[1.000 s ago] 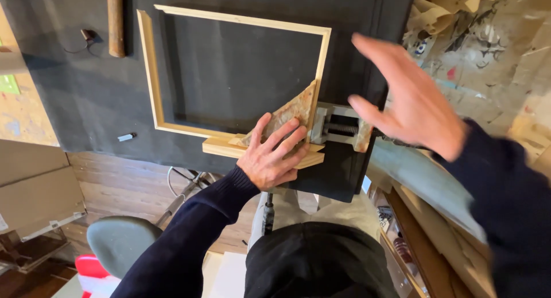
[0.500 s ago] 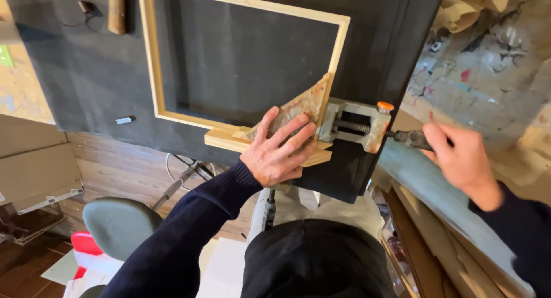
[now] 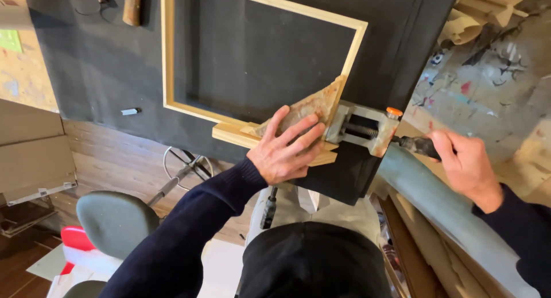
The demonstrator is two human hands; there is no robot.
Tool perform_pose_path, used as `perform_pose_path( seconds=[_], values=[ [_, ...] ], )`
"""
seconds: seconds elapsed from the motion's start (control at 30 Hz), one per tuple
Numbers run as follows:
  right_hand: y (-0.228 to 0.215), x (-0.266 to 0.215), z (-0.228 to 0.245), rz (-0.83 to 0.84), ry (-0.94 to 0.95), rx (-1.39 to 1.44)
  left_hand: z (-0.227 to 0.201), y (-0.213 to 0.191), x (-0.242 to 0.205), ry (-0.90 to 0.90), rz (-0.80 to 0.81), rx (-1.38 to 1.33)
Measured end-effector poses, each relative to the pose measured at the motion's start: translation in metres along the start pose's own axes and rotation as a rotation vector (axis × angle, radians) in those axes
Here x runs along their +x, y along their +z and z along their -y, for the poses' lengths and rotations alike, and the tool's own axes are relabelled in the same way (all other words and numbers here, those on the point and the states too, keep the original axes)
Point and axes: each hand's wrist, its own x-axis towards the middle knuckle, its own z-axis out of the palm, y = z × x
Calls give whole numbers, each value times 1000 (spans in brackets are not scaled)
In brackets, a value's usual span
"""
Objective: The person hammers a corner of a wooden frame, then applies wood glue from a bottle to the ends of mitered wooden strips and fits them together into a rectangular frame. They place the frame into a corner clamp and tighten the clamp to hold the glued joints, adjusting the frame in the clamp.
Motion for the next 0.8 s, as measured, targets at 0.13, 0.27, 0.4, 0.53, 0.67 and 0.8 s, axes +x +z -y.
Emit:
perform_pose_path(
  seconds=[0.13,0.27,0.4,0.53,0.67,0.8],
  values=[
    [-36,30,82,-59,-86,77,-2,1,-1,-14,6,12],
    [-22,26,50,-188,-387,-123,-6,2,-1,-44,-10,30],
    [11,14,-38,110,324,459,-7,0,-3,-48,32,27],
    [-29,31,31,92,38,184,-7,5,-2,-51,23,20],
    [-29,28,39,-86,-468,-300,-9,2,-4,-74,37,24],
    [-9,18,5,-53,-286,-134,-9,6,-3,-62,36,38]
  ],
)
